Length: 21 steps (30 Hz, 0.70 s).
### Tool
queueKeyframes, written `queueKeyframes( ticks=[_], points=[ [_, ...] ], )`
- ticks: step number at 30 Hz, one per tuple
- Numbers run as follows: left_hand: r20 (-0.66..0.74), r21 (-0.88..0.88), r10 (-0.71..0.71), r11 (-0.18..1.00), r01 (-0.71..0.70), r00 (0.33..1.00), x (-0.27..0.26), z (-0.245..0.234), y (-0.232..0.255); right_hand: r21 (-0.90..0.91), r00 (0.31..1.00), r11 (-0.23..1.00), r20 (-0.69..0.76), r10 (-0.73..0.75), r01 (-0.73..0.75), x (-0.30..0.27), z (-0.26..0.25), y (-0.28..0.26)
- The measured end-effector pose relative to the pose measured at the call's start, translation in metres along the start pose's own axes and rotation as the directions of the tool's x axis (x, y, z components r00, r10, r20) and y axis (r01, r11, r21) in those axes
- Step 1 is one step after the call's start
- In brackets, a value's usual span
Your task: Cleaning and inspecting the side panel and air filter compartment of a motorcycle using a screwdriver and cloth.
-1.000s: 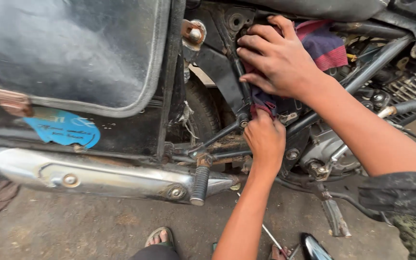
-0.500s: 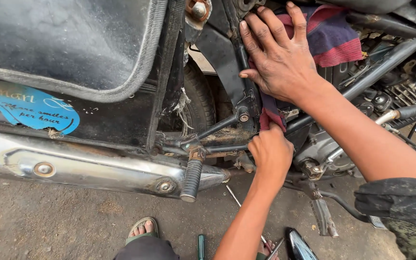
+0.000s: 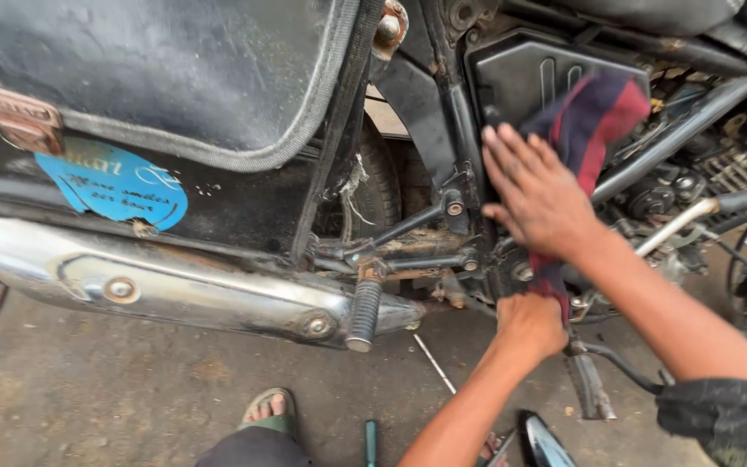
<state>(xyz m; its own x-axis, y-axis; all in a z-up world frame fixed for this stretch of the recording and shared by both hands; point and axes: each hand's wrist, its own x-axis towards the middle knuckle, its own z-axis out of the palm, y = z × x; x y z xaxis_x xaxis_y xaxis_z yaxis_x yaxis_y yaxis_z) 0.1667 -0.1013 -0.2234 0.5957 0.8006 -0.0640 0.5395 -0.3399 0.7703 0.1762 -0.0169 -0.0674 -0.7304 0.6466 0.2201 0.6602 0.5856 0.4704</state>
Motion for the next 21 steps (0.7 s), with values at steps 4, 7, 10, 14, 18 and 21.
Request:
queueKeyframes(
  ticks=[4, 7, 10, 14, 18, 21],
  points=[
    [0.172, 0.006, 0.104, 0.994, -0.107, 0.980, -0.003, 0.031, 0.029, -0.001, 0.997, 1.000, 0.076, -0.018, 0.018, -0.056, 0.018, -0.008],
    [0.150, -0.003, 0.168, 0.985, -0.170, 0.974, -0.013, 0.036, 0.030, 0.194, 0.999, 0.980, -0.004, 0.039, -0.037, -0.089, 0.016, -0.006],
    [0.263, -0.085, 0.085, 0.994, -0.065, 0.961, -0.019, 0.000, 0.014, 0.264, 0.931, 0.926, -0.173, 0.322, -0.271, -0.117, 0.008, 0.005],
    [0.049, -0.538, 0.026, 0.843, 0.005, 0.998, -0.014, -0.029, -0.018, 0.090, 0.906, 0.952, -0.291, 0.306, -0.293, -0.137, 0.001, 0.016],
    [-0.276, -0.864, -0.059, 0.453, -0.220, 0.959, -0.023, -0.072, -0.027, 0.475, 0.782, 0.735, -0.143, 0.607, -0.483, -0.158, 0.043, 0.009],
    [-0.524, -0.735, -0.048, 0.530, -0.423, 0.851, -0.037, -0.094, -0.018, 0.813, 0.768, 0.421, 0.050, 0.638, -0.402, -0.139, 0.040, -0.029]
  ],
)
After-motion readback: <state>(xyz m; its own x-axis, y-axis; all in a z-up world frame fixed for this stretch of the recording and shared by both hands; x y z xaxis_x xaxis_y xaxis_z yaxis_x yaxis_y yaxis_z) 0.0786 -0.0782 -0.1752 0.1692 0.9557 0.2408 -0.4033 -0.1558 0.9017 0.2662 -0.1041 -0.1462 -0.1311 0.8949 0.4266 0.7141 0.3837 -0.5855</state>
